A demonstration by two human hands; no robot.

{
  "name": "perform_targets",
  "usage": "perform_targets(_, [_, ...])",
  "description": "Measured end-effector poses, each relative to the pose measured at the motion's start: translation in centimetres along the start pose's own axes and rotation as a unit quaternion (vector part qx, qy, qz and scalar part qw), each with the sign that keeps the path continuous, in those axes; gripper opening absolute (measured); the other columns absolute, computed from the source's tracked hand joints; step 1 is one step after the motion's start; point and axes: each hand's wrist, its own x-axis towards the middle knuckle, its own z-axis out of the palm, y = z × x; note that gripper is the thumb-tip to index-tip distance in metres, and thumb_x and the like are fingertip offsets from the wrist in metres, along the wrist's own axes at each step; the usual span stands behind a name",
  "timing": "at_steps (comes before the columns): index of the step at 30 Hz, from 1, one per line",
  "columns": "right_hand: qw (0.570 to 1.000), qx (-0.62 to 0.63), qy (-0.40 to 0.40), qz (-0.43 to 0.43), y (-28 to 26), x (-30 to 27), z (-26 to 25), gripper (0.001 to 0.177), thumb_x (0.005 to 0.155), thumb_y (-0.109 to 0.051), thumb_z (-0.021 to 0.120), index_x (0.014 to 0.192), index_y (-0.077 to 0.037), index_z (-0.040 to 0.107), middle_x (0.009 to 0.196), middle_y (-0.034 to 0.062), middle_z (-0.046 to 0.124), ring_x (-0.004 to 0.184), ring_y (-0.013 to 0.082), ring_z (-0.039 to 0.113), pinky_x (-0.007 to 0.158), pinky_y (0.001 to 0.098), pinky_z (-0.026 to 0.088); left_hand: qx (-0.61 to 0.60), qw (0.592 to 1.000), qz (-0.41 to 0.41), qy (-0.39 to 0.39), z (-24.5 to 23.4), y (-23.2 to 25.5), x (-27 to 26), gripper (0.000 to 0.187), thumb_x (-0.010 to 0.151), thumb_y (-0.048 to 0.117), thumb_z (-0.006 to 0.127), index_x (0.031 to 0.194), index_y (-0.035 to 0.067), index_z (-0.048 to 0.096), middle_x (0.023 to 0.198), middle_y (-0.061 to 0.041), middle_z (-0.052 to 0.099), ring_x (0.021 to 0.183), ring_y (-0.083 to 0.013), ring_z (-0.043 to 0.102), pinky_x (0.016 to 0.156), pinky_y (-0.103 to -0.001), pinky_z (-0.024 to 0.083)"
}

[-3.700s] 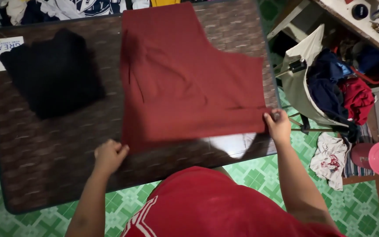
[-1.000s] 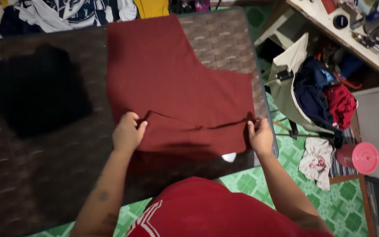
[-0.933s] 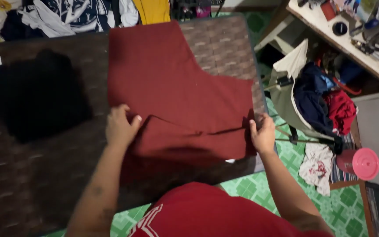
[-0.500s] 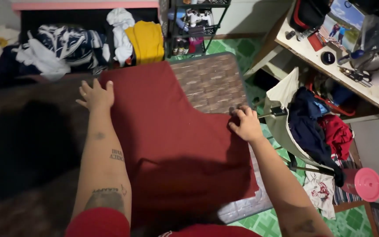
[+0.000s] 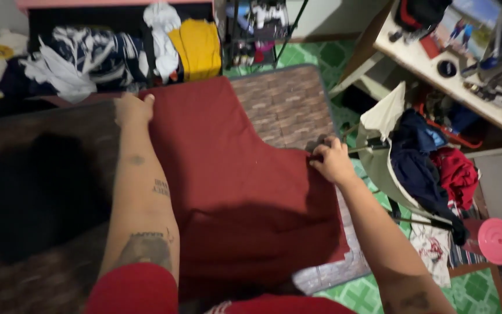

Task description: Folding various garments including t-shirts and pants on a table and placing them in a closet.

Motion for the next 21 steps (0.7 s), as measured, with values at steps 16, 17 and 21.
perform_targets(16, [0.922,0.105,0.370,-0.042,2.5,-9.9,3.0,0.029,0.071,0.001,0.067,0.095,-0.012,0.058,0.118,0.0043,0.063,0.107,0.0302,0.060,0.090,0.0408,0.051,-0.687,0.684,0.143,-0.202,-10.6,-11.2,-23.4,0.035,0.102,0.018,0.054,0.136,0.010,0.060,0.138,-0.007,0.065,0.122,-0.0176,0.062,0.107,-0.030,0.049])
perform_targets(17, [0.926,0.036,0.374,-0.019,4.2,-10.7,4.9,0.026,0.071,-0.008,0.072,0.084,-0.021,0.053,0.114,-0.0037,0.063,0.107,0.0246,0.062,0.086,0.0410,0.055,-0.689,0.683,0.074,-0.231,-9.6,-14.8,-25.6,0.034,0.101,0.017,0.054,0.134,0.010,0.060,0.138,-0.010,0.065,0.122,-0.0235,0.064,0.103,-0.034,0.051])
perform_targets(21, [0.973,0.060,0.198,0.099,2.7,-15.8,5.6,0.032,0.081,-0.016,0.068,0.111,-0.024,0.059,0.137,-0.0017,0.052,0.135,0.0319,0.045,0.108,0.0629,0.038,-0.369,0.873,0.033,-0.317,-3.0,-26.2,-33.1,0.033,0.090,0.011,0.067,0.122,0.000,0.065,0.101,-0.011,0.067,0.101,-0.0225,0.060,0.097,-0.038,0.047])
